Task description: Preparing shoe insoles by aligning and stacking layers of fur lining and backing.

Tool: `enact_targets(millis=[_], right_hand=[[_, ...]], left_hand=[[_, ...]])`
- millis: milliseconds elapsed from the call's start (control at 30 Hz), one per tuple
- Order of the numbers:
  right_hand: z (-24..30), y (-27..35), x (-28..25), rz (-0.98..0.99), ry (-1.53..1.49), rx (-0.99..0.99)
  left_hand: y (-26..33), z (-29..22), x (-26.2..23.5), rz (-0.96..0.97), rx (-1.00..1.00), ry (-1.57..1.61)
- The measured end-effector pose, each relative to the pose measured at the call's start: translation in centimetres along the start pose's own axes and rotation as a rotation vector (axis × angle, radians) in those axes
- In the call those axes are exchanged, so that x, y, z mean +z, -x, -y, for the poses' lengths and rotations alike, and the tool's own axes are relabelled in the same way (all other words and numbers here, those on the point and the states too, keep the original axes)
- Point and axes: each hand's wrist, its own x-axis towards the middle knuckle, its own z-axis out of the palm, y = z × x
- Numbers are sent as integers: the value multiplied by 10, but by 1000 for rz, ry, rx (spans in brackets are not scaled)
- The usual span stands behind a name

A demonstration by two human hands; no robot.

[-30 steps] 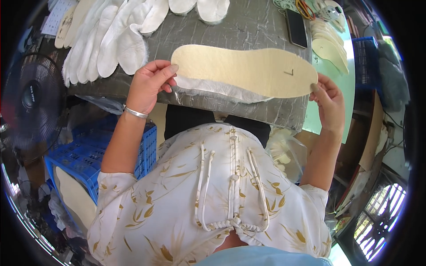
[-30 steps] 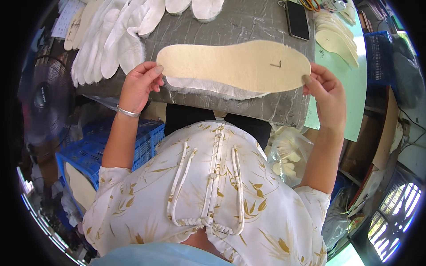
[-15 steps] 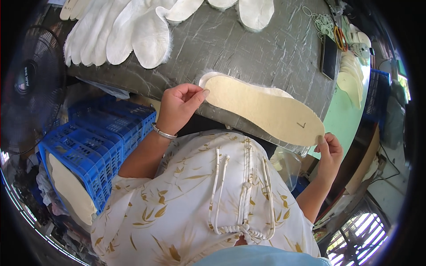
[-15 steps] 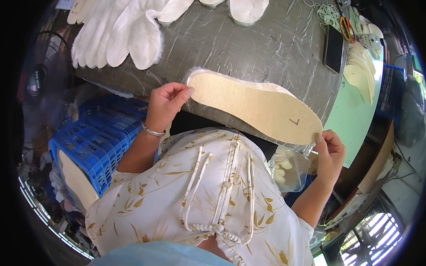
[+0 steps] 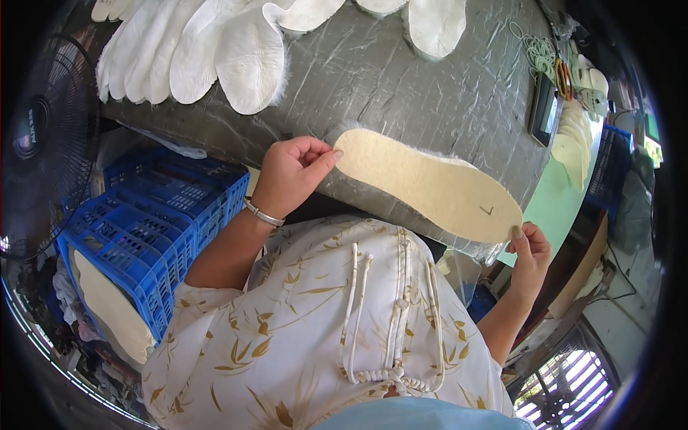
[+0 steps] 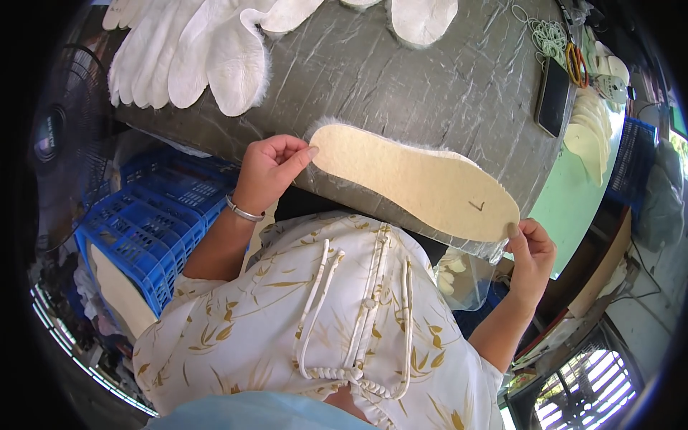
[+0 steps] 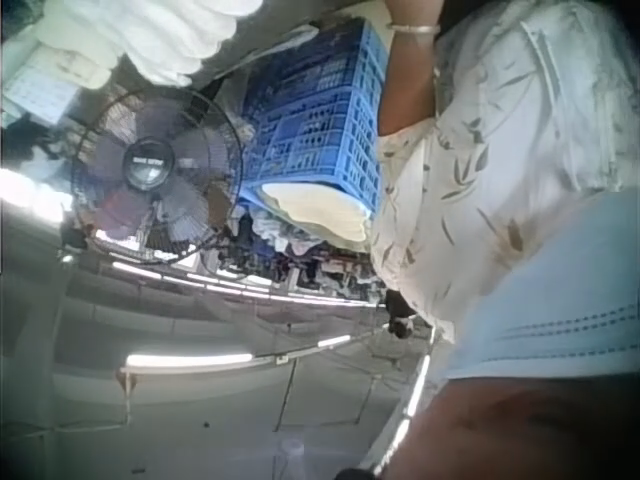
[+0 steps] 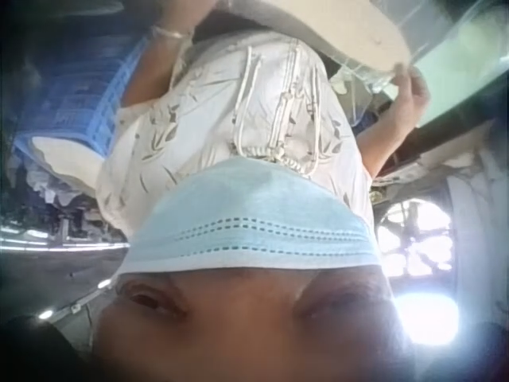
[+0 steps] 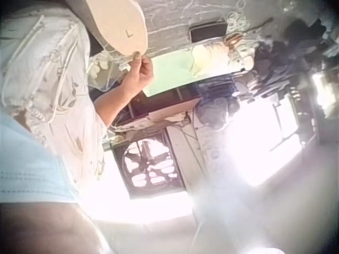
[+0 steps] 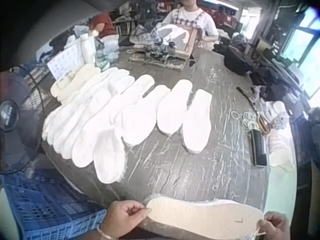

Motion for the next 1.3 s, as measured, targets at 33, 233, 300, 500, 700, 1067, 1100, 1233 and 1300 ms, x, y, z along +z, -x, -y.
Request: enact_targets(millis=[33, 233, 300, 500, 700, 1067, 1100, 1233, 1300], right_hand=[[-1, -1, -1, 1, 1, -1], [-5, -7, -3, 26, -7, 22], [-7, -9, -3, 39, -18, 20], [-15, -6, 1, 48, -76, 78], [-26, -14, 9, 116, -202, 94], [-48, -30, 16, 119, -207, 145], [-50, -32, 18, 126, -213, 149], [-55, -36, 25, 112, -241, 195], [-58, -34, 22, 86, -269, 220]], left_hand=[[0, -1, 0, 4, -2, -13], [-1, 0, 1, 10, -3, -33], [-3, 1, 3, 20, -2, -53], [-6, 1, 1, 45, -23, -120], [-5, -2, -9, 19, -199, -78], [-6, -8, -4, 15, -259, -90], [-5, -8, -4, 9, -258, -85], [-3, -9, -3, -27, -253, -99], [-3, -9, -1, -27, -250, -67]])
